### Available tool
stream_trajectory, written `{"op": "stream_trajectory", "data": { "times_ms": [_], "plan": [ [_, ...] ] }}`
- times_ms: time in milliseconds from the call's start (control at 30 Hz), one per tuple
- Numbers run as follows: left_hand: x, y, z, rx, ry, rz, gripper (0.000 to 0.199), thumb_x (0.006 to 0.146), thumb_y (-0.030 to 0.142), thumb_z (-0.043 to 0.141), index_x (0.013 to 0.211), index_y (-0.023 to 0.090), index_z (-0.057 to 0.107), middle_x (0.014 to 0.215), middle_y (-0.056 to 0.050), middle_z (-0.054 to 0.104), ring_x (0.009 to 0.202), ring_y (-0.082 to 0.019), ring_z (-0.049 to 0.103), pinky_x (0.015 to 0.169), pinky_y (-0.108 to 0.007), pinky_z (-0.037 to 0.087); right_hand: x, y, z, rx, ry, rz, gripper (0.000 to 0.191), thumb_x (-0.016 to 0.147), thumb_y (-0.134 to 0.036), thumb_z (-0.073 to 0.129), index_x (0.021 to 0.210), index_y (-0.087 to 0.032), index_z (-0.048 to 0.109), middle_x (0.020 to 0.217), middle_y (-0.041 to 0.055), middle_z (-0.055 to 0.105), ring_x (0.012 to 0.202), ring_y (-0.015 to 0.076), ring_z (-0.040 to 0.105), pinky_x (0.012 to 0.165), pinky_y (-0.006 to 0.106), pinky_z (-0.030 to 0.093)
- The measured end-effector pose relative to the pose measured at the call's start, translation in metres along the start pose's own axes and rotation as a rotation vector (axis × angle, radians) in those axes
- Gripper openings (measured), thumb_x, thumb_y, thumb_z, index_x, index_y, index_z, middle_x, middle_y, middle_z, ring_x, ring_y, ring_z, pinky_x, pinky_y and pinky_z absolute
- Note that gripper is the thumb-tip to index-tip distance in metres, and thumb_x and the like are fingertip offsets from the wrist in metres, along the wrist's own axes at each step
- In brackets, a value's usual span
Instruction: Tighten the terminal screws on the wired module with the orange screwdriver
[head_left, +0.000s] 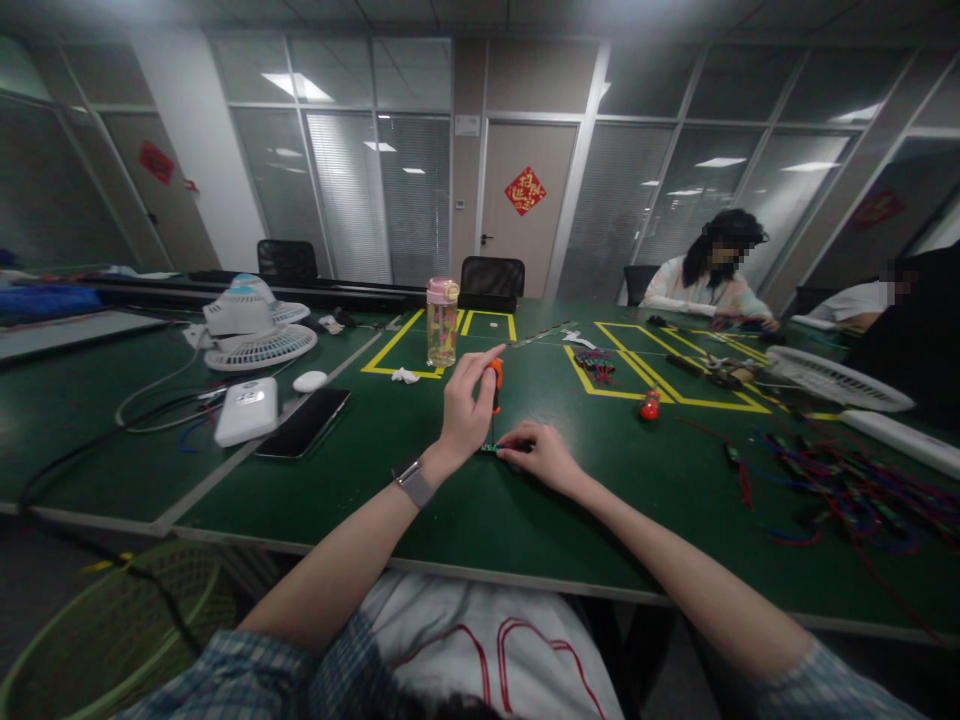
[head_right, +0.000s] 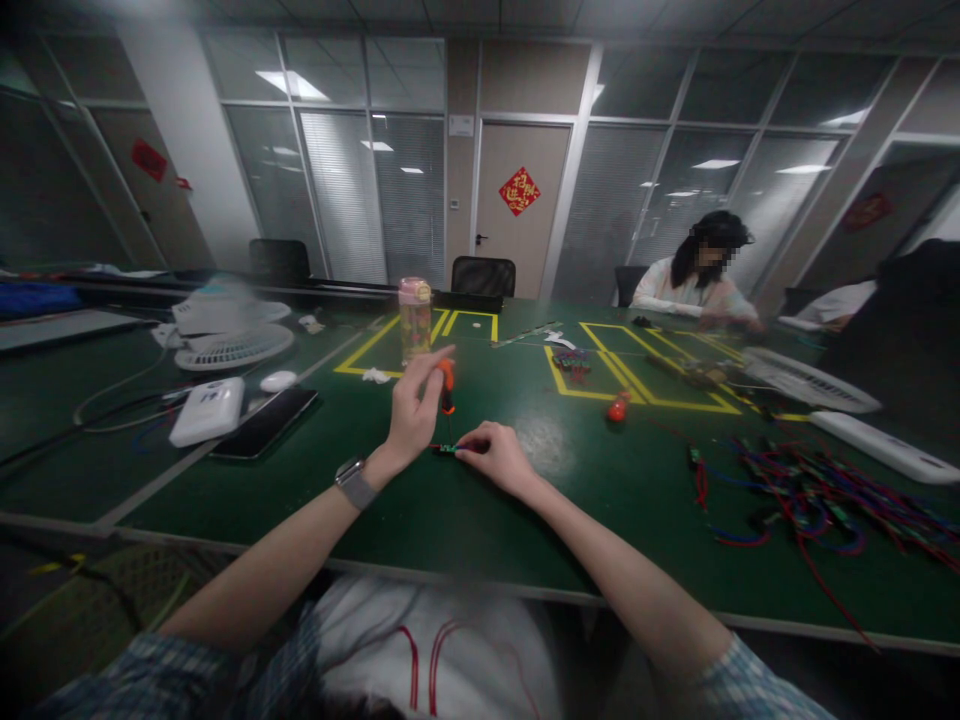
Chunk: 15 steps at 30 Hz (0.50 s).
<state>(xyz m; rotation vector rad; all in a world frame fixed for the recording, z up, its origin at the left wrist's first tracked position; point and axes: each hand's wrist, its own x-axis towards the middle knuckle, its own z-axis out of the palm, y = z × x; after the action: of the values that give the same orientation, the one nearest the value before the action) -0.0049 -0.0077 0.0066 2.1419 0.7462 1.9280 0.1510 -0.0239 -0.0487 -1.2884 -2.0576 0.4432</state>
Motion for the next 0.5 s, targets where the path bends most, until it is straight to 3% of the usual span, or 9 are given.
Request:
{"op": "stream_trajectory", "data": {
  "times_ms": [167, 367, 500],
  "plan": [
    [-0.0004, 0.0006, 0.0006, 0.083, 0.03, 0.012, 0.021, 0.088, 0.025, 0.054, 0.108, 0.021, 0.062, 0.091, -0.003, 0.053, 0.084, -0.014, 0.052, 0.081, -0.029, 0.044, 0.0005, -0.0005, -0.0001, -0.007, 0.0, 0.005, 0.012, 0.074, -0.021, 0.068, 0.083, -0.017, 0.075, 0.077, 0.0044, 0.067, 0.069, 0.0145, 0.058, 0.065, 0.025, 0.044],
    [0.0003, 0.0002, 0.0002, 0.008, -0.009, 0.021, 0.028, 0.095, 0.021, 0.039, 0.115, 0.022, 0.059, 0.1, -0.005, 0.056, 0.095, -0.015, 0.054, 0.084, -0.03, 0.044, 0.0009, 0.0001, 0.0008, -0.009, -0.002, 0.011, 0.012, 0.073, -0.02, 0.068, 0.083, -0.017, 0.075, 0.075, 0.0045, 0.067, 0.068, 0.0146, 0.059, 0.064, 0.025, 0.044],
    [0.0008, 0.0014, 0.0002, 0.024, 0.012, 0.016, 0.024, 0.093, 0.021, 0.045, 0.11, 0.02, 0.06, 0.095, -0.004, 0.057, 0.089, -0.014, 0.054, 0.082, -0.029, 0.045, 0.001, 0.0023, 0.0012, -0.007, 0.004, -0.002, 0.012, 0.074, -0.021, 0.068, 0.083, -0.018, 0.075, 0.075, 0.0041, 0.067, 0.069, 0.0145, 0.059, 0.065, 0.025, 0.044]
  ]
}}
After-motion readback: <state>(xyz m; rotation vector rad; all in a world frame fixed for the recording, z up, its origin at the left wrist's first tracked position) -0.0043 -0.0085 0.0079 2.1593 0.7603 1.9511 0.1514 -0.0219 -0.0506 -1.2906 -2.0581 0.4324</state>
